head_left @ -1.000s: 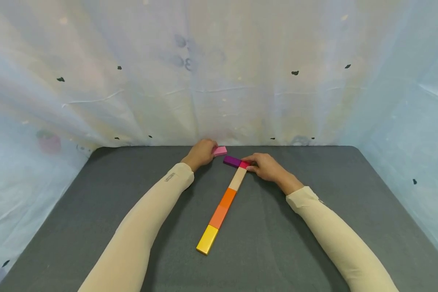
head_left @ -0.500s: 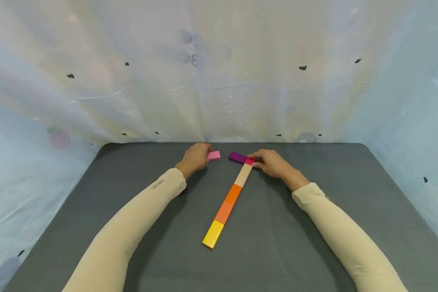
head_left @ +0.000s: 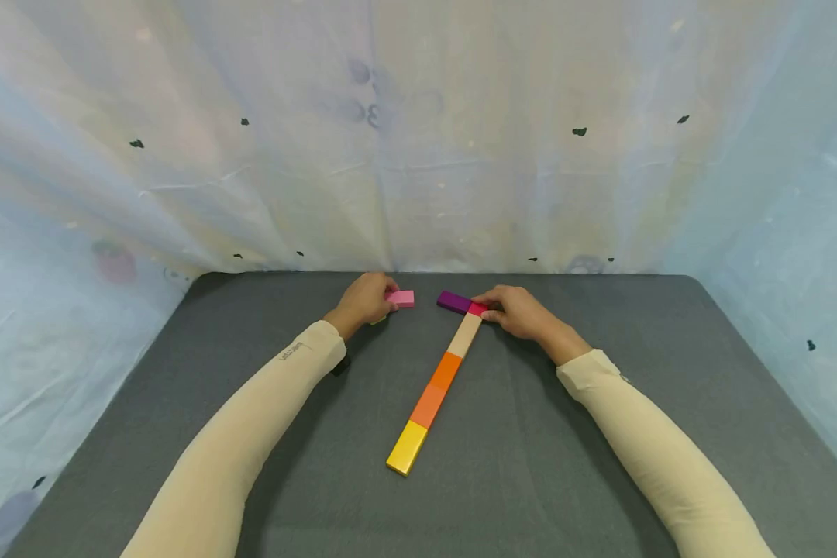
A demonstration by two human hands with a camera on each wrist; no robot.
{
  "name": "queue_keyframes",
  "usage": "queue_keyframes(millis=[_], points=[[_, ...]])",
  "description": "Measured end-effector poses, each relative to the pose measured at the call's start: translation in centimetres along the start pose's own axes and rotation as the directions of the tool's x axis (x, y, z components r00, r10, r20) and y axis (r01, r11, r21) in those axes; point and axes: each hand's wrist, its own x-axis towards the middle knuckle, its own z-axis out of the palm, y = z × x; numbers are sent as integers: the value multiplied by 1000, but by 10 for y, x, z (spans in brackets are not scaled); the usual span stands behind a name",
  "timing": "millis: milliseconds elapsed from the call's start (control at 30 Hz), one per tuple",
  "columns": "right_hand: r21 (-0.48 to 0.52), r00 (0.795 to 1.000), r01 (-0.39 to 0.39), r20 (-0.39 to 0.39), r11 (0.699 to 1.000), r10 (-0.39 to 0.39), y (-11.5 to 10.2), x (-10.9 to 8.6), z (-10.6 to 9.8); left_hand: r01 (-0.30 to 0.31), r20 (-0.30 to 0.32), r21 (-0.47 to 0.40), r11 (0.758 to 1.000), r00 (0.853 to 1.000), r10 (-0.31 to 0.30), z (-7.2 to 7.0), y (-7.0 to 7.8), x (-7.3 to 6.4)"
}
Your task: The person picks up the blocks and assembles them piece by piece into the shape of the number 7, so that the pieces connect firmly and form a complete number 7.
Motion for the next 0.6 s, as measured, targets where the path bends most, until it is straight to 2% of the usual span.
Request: queue_keyframes(millis=[400, 600], points=[[10, 1000, -10, -1, 1000, 10, -4, -4, 0, -62, -122, -38, 997, 991, 57, -3, 0, 9], [0, 1000, -6, -3, 1000, 6, -5, -3, 2, -85, -125, -64, 994, 989, 77, -5, 7, 11]])
